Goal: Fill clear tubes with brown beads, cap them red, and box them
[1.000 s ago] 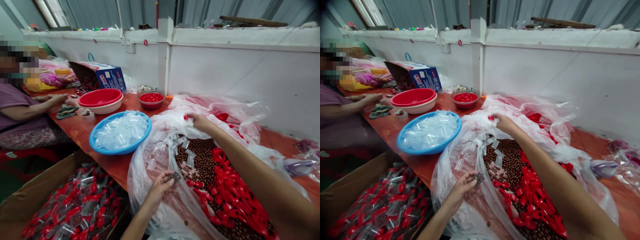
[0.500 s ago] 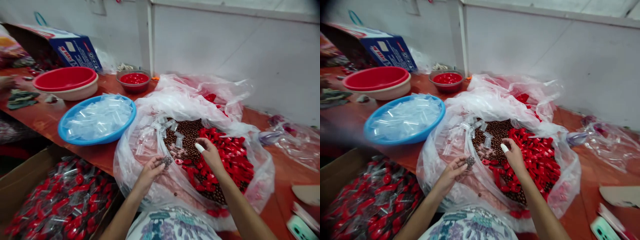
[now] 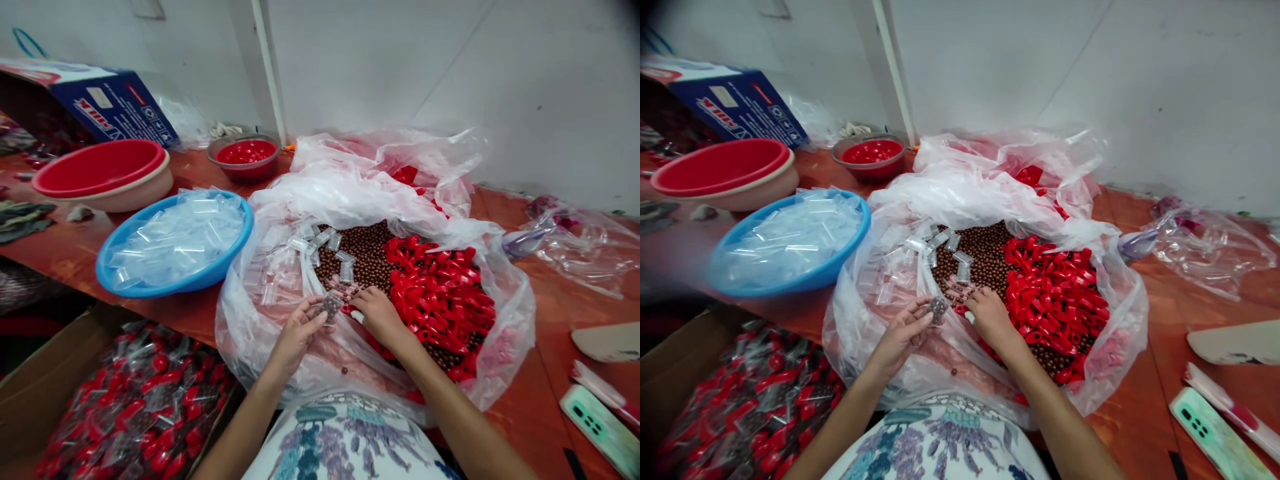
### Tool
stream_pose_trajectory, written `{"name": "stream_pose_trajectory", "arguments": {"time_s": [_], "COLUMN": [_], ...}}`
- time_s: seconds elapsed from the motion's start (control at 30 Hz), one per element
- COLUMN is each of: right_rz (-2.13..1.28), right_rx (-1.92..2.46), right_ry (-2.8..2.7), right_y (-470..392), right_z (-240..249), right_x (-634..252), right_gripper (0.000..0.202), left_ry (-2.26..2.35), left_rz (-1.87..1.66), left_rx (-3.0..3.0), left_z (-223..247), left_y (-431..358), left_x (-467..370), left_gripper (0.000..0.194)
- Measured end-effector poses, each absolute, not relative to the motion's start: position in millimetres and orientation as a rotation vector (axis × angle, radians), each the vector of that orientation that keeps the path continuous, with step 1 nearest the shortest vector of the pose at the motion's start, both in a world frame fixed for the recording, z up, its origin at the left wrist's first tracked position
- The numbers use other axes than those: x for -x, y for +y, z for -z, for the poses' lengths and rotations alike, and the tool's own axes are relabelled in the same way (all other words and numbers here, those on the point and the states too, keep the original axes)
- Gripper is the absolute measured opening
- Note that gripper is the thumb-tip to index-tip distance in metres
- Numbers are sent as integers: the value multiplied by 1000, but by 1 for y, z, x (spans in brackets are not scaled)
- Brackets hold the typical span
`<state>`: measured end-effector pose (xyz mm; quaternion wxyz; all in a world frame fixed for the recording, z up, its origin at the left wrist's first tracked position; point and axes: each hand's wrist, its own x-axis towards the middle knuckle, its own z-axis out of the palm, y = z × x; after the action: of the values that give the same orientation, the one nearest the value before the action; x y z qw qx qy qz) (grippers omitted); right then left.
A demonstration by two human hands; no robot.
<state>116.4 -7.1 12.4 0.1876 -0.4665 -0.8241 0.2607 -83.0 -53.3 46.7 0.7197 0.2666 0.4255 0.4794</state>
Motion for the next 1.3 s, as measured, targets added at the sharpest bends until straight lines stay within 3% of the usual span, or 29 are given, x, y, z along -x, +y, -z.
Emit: {"name": "stream_pose_trajectory", "arguments": {"time_s": [0.3, 0.47, 0.53, 0.67, 0.97, 1.13, 1.3], "right_rz": [-861, -1369, -1410, -1189, -639, -417, -318], "right_rx": [1380, 1259, 1223, 1209, 1279, 1360, 1344], "right_ry": [-1935, -1406, -1346, -1525, -1870, -1904, -1942], "right_y": [-11, -29, -37, -51, -68, -65, -67], "right_z": [-9, -26, -33, -38, -21, -10, -9], "right_x": [-131, -141, -142, -146, -148, -145, -146], "right_gripper": [37, 39, 35, 32, 45, 67, 63], "left_ry": [945, 918, 908, 916, 944, 912, 862], "left_rz": [-1003, -941, -927, -915, -884, -884, -829], "left_rx": [-641, -716, -757, -819, -844, -848, -831], "left_z": [-39, -42, -42, -37, -35, -37, -31], "left_y": [-54, -48, -46, -42, -41, -38, -38], "left_x": [75, 54, 47, 36, 23, 15, 10], "left_gripper": [44, 38, 38, 38, 38, 37, 35]}}
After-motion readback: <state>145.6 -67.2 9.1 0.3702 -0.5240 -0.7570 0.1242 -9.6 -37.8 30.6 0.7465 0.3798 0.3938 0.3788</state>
